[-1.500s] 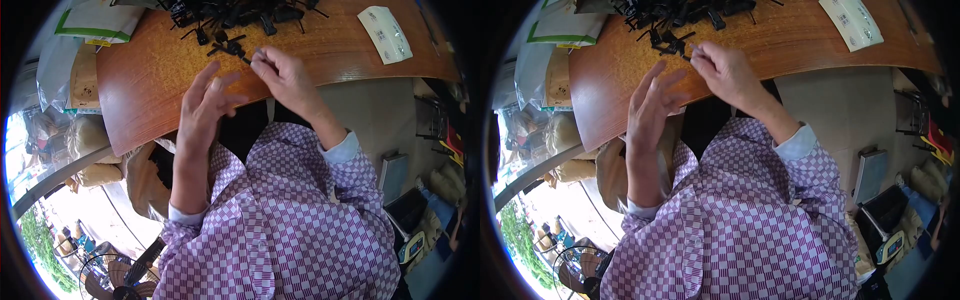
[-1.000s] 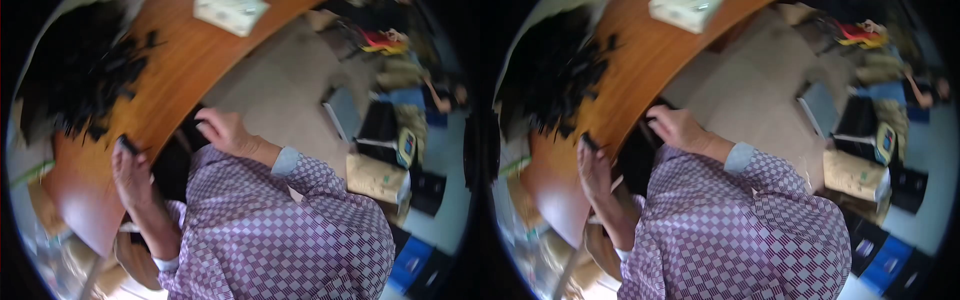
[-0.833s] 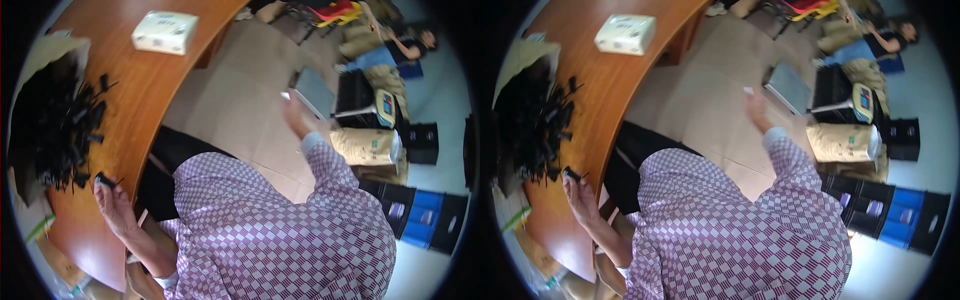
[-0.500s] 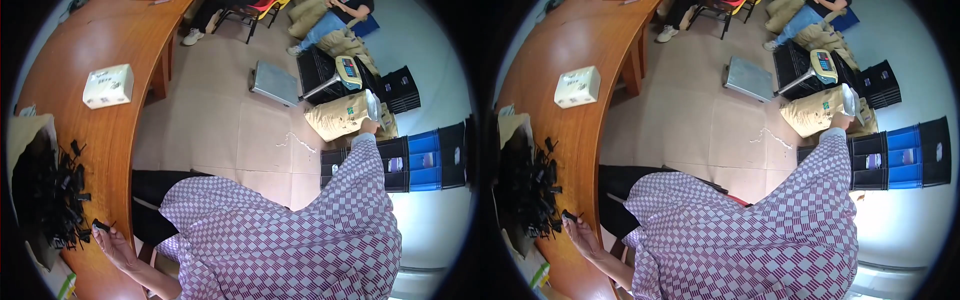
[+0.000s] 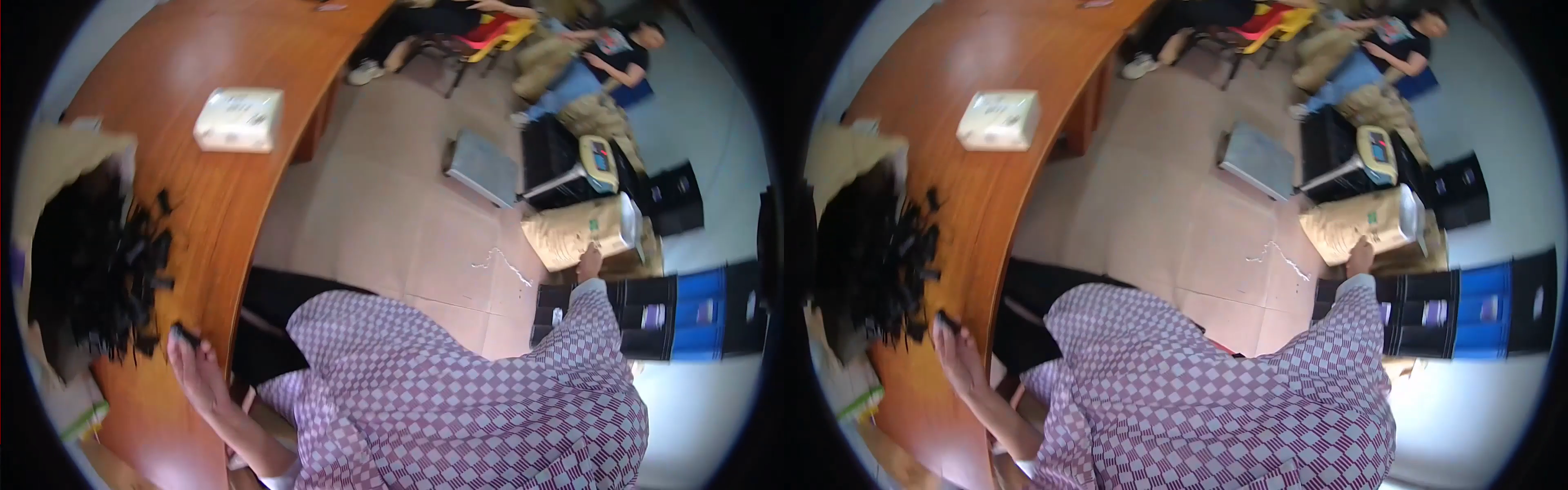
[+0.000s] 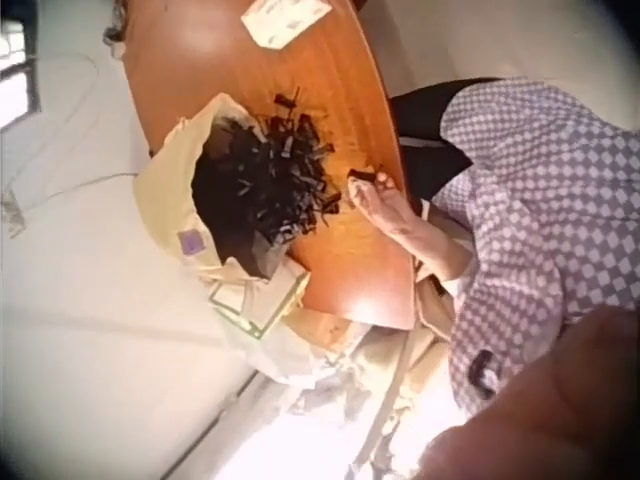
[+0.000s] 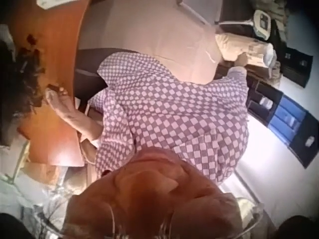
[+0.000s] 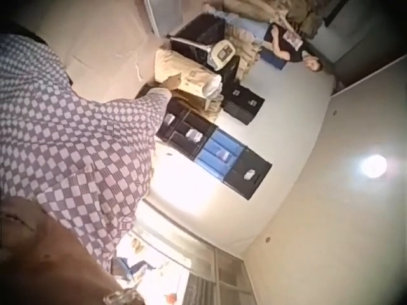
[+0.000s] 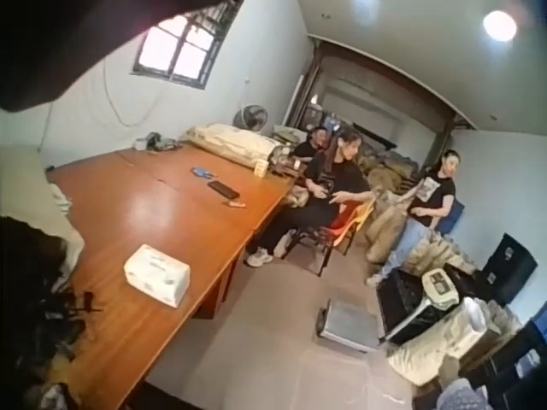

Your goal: Manually assembling small black plastic components by snapping them together at a workbench.

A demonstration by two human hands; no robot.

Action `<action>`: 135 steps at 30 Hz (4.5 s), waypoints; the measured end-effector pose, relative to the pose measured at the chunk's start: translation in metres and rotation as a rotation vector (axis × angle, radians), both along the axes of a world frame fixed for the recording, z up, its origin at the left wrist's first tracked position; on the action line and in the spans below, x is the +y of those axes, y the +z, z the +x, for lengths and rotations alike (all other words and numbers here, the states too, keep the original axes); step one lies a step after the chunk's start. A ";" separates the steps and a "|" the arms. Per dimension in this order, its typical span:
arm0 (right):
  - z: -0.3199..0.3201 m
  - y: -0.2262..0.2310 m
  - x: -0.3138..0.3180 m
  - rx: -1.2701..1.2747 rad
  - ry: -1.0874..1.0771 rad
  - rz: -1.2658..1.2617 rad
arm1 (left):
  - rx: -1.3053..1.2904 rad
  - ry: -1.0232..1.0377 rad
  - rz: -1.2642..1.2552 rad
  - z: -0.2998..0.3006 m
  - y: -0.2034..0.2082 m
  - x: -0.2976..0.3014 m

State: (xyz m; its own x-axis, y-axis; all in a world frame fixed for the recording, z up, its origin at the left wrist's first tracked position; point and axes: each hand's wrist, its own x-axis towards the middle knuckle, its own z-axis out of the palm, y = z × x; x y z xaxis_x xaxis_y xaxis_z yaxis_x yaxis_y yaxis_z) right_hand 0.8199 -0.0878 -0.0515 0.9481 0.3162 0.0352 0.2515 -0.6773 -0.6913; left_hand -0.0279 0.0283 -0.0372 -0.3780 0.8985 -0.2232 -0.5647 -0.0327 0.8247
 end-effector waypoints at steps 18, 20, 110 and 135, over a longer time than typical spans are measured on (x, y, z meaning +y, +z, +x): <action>-0.662 0.040 0.200 1.039 2.085 -0.067 | 0.289 0.135 -0.141 0.055 0.025 -0.026; -0.675 0.037 0.196 1.145 2.097 -0.165 | 0.330 0.141 -0.144 0.054 0.026 -0.032; -0.741 0.006 0.297 -0.569 2.050 0.343 | 0.015 0.222 -0.224 0.051 0.034 -0.032; -0.715 0.013 0.239 -0.137 2.587 0.950 | -0.439 -0.101 0.010 0.007 0.006 -0.047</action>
State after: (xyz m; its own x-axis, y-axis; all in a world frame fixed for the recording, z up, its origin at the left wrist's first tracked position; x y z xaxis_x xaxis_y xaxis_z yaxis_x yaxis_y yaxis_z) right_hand 0.1046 0.1512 -0.0381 -0.7626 0.0008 0.6469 -0.3343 0.8556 -0.3952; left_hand -0.0204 -0.0186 -0.0316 -0.1598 0.9288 -0.3342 -0.8619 0.0337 0.5059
